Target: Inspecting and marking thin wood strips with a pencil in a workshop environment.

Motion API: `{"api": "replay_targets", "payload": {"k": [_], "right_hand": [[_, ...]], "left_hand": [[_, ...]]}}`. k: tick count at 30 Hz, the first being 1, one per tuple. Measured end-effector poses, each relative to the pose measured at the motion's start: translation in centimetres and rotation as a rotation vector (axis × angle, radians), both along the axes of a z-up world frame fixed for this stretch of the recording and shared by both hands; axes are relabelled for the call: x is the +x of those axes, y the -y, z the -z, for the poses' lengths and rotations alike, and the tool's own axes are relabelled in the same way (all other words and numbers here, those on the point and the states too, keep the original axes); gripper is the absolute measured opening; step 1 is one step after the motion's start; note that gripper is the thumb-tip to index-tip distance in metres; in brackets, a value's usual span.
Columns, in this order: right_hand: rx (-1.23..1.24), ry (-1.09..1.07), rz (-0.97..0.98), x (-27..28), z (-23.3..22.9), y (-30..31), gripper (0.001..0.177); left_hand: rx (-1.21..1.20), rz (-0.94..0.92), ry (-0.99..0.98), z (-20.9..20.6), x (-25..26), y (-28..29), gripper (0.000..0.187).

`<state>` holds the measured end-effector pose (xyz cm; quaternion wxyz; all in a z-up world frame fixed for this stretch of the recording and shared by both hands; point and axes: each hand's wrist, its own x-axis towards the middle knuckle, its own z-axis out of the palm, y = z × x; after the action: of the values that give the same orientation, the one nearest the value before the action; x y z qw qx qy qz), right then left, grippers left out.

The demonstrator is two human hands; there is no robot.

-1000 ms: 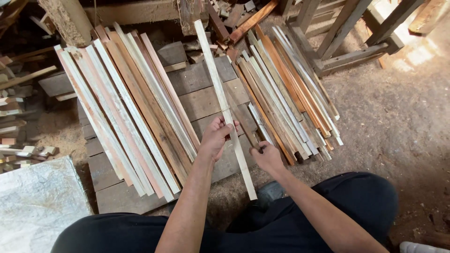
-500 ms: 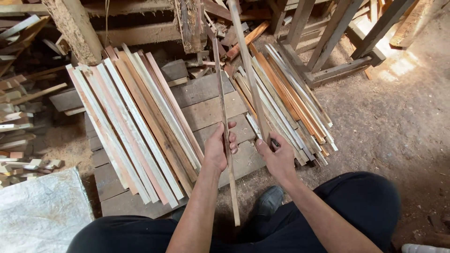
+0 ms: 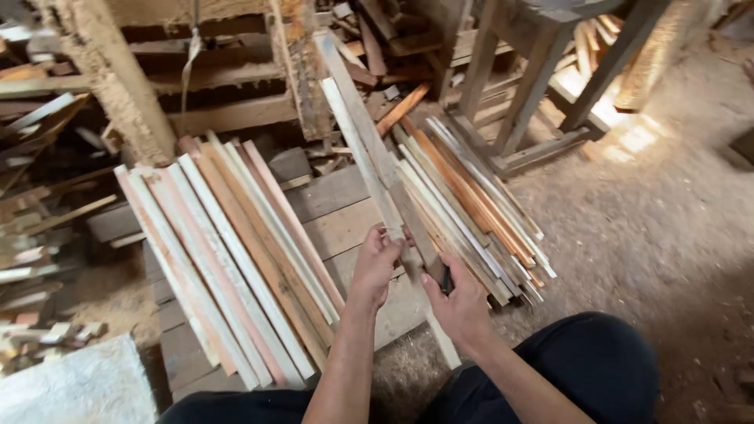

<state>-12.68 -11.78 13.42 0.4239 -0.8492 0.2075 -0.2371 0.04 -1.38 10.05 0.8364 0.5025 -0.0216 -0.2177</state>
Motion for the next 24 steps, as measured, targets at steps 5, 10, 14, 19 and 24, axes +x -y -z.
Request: {"api": "replay_targets", "payload": {"k": [5,10,14,19,24], "right_hand": [[0.04,-0.329,-0.141,-0.5,0.4,0.6,0.056],[0.168,-0.295,-0.129,-1.0,2.9,2.7,0.056],[0.171,-0.081,-0.164,-1.5,3.9,5.4,0.042],[0.252,0.198,0.009,1.2,4.6,5.9,0.047],[0.307,0.229,0.023,4.7,3.6,6.7,0.062]], "left_hand": [[0.159,0.199,-0.147,-2.6,0.0,-2.2,0.044],[0.196,0.239,-0.236,-2.9,0.4,-1.2,0.039],[0.266,0.259,-0.224,-4.1,0.2,0.1,0.035],[0.221,0.244,-0.027,-2.3,-1.3,1.9,0.052],[0.337,0.341,0.081,-1.2,-2.6,5.4,0.047]]}}
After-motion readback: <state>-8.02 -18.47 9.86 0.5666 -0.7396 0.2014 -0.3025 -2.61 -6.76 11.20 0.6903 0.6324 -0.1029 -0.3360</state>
